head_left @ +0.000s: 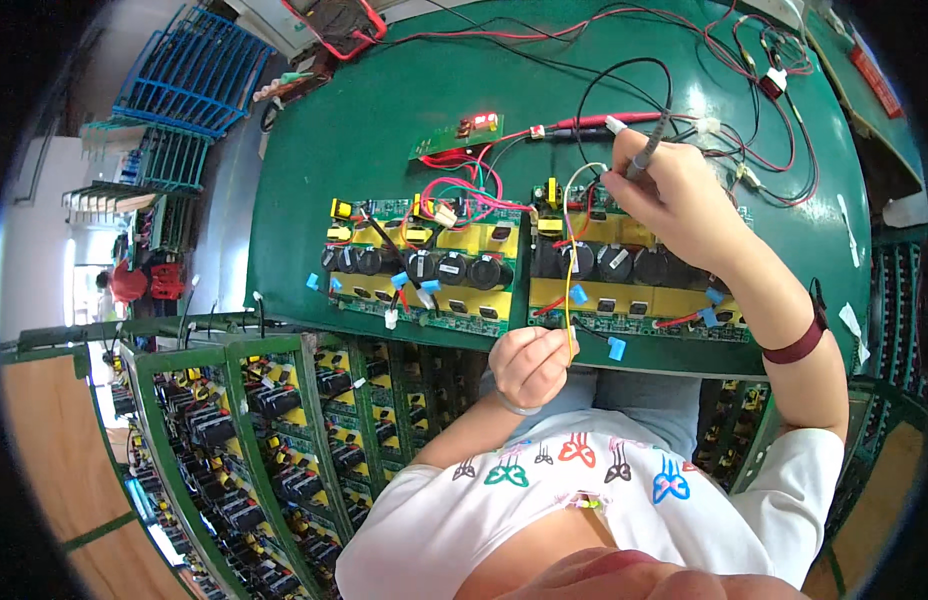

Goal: The person assembles electronic components on a green workbench, connecting wires to circuit boards and handling various electronic parts. They use their hands to manipulate wires and components, occasionally using tools like pliers or screwdrivers. The task involves precise hand movements and attention to detail.

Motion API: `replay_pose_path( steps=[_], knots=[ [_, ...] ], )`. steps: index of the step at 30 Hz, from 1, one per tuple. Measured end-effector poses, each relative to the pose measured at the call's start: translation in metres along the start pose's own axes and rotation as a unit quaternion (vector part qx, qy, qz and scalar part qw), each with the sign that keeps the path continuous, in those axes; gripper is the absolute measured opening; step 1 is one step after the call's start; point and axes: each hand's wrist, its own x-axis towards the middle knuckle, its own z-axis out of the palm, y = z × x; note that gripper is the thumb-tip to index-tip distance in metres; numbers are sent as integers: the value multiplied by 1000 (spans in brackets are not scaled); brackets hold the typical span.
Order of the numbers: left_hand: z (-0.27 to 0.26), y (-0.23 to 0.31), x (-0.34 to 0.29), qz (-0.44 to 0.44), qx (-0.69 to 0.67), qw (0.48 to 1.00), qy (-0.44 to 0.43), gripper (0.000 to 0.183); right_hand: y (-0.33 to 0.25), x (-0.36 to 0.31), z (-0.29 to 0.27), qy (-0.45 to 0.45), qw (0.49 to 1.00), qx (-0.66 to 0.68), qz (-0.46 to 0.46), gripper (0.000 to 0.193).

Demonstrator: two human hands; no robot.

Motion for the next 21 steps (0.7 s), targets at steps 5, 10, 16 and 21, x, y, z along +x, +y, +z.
replay_pose_path(
  steps=[5,10,16,21],
  knots=[
    [-1,0,1,-3,-5,1000,-3,31,3,2,2,-3,999,-30,-20,22],
    [0,-1,1,-2,4,1000,2,29,7,5,2,-12,999,-32,-4,21],
    [3,1,2,-5,9,1000,9,28,7,4,1,-20,999,-24,14,20],
    [2,1,-2,-2,9,1000,11,31,7,4,1,-19,999,0,27,19]
  ],
)
